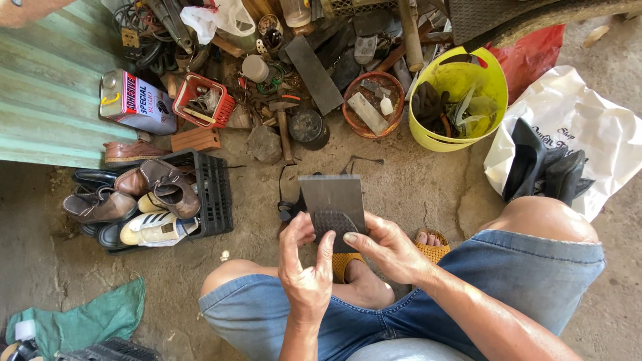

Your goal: Cutting a rubber sole piece with scissors and fitting it to the heel of a shoe

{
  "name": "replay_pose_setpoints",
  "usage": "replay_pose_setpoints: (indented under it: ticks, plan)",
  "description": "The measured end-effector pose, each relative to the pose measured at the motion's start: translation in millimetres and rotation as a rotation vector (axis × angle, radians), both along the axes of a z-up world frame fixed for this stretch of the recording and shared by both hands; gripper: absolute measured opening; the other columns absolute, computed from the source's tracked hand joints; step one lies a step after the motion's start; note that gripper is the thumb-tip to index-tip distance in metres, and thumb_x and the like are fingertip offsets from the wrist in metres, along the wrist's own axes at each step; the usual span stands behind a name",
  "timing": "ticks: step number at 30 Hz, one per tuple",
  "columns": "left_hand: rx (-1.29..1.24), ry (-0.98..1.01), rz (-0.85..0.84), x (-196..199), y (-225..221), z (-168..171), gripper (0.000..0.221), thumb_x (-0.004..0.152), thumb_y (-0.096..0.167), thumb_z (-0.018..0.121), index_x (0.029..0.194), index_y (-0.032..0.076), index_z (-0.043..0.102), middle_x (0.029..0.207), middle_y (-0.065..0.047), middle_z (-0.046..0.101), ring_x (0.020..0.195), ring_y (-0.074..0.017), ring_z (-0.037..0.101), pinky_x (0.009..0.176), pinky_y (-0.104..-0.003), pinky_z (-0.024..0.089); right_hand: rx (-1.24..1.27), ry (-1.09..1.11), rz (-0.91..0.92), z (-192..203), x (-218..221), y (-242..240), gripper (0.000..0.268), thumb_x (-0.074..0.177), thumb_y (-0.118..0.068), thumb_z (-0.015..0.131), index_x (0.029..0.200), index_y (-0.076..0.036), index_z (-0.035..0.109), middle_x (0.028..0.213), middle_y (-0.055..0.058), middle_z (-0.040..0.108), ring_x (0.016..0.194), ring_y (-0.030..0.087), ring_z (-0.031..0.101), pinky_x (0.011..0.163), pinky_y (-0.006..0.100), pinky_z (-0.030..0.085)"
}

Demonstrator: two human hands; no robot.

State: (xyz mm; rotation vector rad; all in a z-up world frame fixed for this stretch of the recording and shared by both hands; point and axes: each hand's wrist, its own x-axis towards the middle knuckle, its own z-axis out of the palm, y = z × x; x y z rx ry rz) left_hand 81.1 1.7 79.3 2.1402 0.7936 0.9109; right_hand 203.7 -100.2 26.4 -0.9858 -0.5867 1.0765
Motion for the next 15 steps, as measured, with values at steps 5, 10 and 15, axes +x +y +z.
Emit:
replay_pose_setpoints:
  ticks: [5,10,15]
  plan:
    - [0.031,0.164,-0.252,-4.7,-0.6,5.3,0.054,0.096,0.024,0.071,0.142,0.002,0.053,0.152,-0.025,0.046,0.141,-0.0379,0.053,0.106,-0.041,0.054,-0.167,0.110,-0.045,7.4,8.8,4.6,0.033,0.099,-0.022,0.063,0.126,-0.004,0.064,0.113,0.002,0.069,0.102,0.009,0.059,0.091,0.027,0.051]
    - [0.165,0.429,-0.490,-10.5,3.6,-6.2,0.064,0.090,0.017,0.075,0.149,0.008,0.051,0.158,-0.015,0.049,0.149,-0.0346,0.044,0.118,-0.047,0.038,-0.387,0.383,-0.092,7.1,13.7,3.9,0.019,0.102,-0.029,0.055,0.105,-0.013,0.065,0.082,-0.001,0.060,0.067,0.007,0.051,0.056,0.025,0.041]
    - [-0.237,0.343,-0.020,-21.8,5.0,-3.5,0.030,0.101,0.031,0.055,0.119,0.013,0.071,0.075,-0.005,0.080,0.063,-0.0166,0.077,0.061,-0.032,0.057,-0.529,0.201,0.018,32.0,19.8,4.6,0.060,0.095,-0.044,0.048,0.134,-0.001,0.064,0.118,0.014,0.078,0.089,0.020,0.077,0.083,0.031,0.062]
